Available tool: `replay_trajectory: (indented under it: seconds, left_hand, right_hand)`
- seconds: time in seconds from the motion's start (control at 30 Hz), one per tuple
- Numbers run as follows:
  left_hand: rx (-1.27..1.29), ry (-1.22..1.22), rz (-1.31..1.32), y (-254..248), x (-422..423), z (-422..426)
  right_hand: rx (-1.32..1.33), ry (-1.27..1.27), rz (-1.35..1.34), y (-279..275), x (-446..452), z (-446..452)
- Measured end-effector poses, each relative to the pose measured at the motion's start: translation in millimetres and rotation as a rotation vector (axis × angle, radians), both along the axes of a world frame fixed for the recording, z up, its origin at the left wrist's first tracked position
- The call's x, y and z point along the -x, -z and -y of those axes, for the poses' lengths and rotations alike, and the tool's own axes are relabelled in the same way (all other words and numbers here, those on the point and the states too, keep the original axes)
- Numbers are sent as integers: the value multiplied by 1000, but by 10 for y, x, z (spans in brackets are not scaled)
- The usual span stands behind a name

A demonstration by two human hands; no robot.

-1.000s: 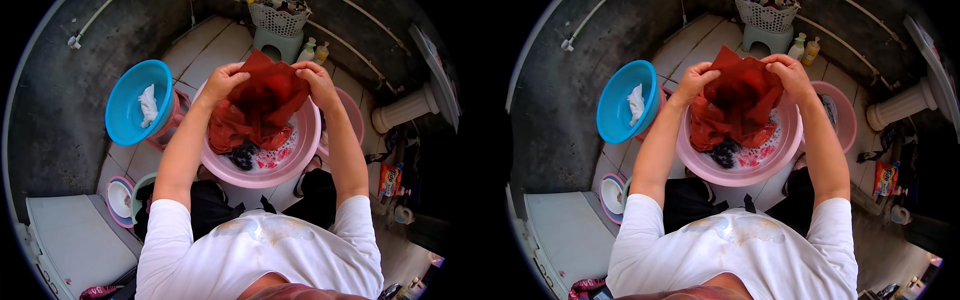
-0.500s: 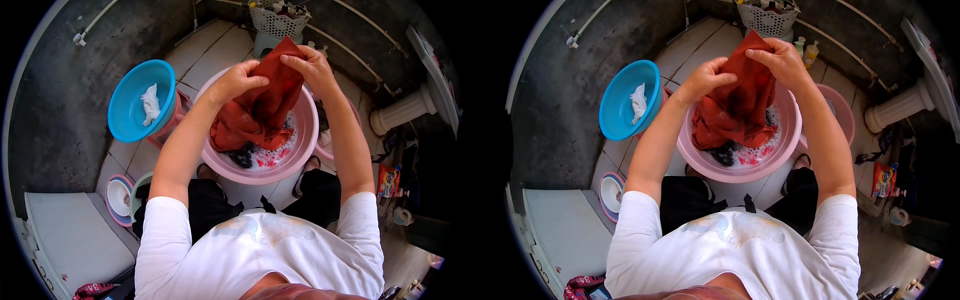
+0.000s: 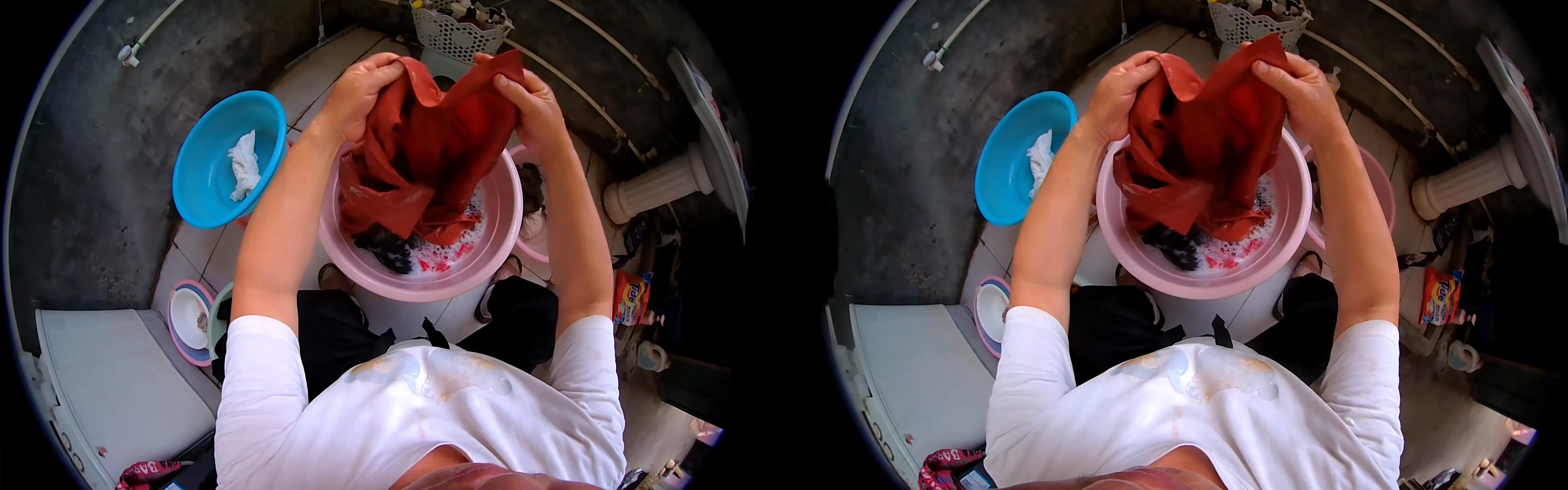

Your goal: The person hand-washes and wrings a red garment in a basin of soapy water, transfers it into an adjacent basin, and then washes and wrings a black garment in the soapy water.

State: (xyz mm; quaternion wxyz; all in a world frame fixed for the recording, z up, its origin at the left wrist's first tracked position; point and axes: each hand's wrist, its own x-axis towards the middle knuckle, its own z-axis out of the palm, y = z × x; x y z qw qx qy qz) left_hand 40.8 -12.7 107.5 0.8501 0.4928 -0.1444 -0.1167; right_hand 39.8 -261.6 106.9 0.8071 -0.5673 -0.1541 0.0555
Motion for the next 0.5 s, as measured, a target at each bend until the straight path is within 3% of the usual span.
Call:
replay_trajectory:
  seconds: [0.07, 0.2, 0.23, 0.27, 0.33, 0.4, 0.5]
  left_hand:
    - [-177, 208, -10, -38, -48, 118]
    - [-112, 180, -101, 154, -137, 217]
    - [-123, 168, -109, 201, -155, 208]
    - [-122, 168, -113, 243, -167, 176]
    - [-137, 96, -182, 278, -175, 97]
    - [-137, 97, -187, 276, -177, 48]
    - [-274, 39, -178, 224, -124, -28]
  right_hand:
    - [0, -100, 70, 37, 72, -178]
    - [457, -139, 259, 191, 205, -373]
    - [690, -70, 404, 211, 232, -369]
    - [691, -71, 400, 237, 246, -357]
    - [948, -36, 518, 302, 266, -324]
    - [958, 44, 562, 348, 263, -290]
    - [870, 154, 397, 340, 168, -176]
